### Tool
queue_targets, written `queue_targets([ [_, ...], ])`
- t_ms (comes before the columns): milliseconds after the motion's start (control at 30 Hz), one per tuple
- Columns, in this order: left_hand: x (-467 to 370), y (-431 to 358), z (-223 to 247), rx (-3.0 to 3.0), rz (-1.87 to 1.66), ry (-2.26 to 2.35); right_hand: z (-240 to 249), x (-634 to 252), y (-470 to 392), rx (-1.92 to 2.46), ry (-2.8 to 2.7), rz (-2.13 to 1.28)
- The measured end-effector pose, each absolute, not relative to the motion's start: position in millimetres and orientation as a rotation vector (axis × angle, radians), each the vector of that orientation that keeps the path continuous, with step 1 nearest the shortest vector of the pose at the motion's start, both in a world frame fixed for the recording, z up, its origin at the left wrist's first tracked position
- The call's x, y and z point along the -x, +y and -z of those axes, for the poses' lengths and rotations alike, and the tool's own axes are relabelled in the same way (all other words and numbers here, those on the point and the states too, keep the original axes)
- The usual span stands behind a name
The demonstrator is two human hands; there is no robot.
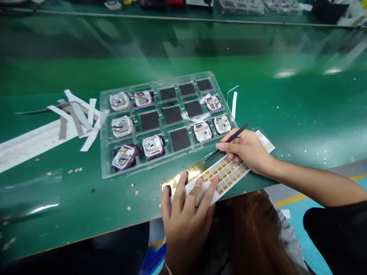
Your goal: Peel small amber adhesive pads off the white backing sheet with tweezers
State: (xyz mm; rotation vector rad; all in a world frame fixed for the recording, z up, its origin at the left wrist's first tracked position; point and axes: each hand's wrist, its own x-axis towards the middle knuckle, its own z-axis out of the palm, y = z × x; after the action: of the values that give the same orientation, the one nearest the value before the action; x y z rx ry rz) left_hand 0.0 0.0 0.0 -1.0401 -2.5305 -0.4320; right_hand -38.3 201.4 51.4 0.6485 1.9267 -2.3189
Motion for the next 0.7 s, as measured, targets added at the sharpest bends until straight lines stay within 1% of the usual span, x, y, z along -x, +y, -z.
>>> queue_targets([
  [133, 1.1, -1.0, 1.1, 1.055, 0.468, -2.501, -57.6, 26.8, 207.2, -0.58, 1.962, 2.379],
  [433, 2.4, 0.1, -1.4, 1.079, 0.478, -2.529, -47.3, 20.2, 210.9, -0.565, 2.003, 2.258],
  [700, 2.9, 0.1, -2.2, 1.052, 0.491, -2.533, -50.0, 25.3, 210.5, -0.568, 1.985, 2.179],
])
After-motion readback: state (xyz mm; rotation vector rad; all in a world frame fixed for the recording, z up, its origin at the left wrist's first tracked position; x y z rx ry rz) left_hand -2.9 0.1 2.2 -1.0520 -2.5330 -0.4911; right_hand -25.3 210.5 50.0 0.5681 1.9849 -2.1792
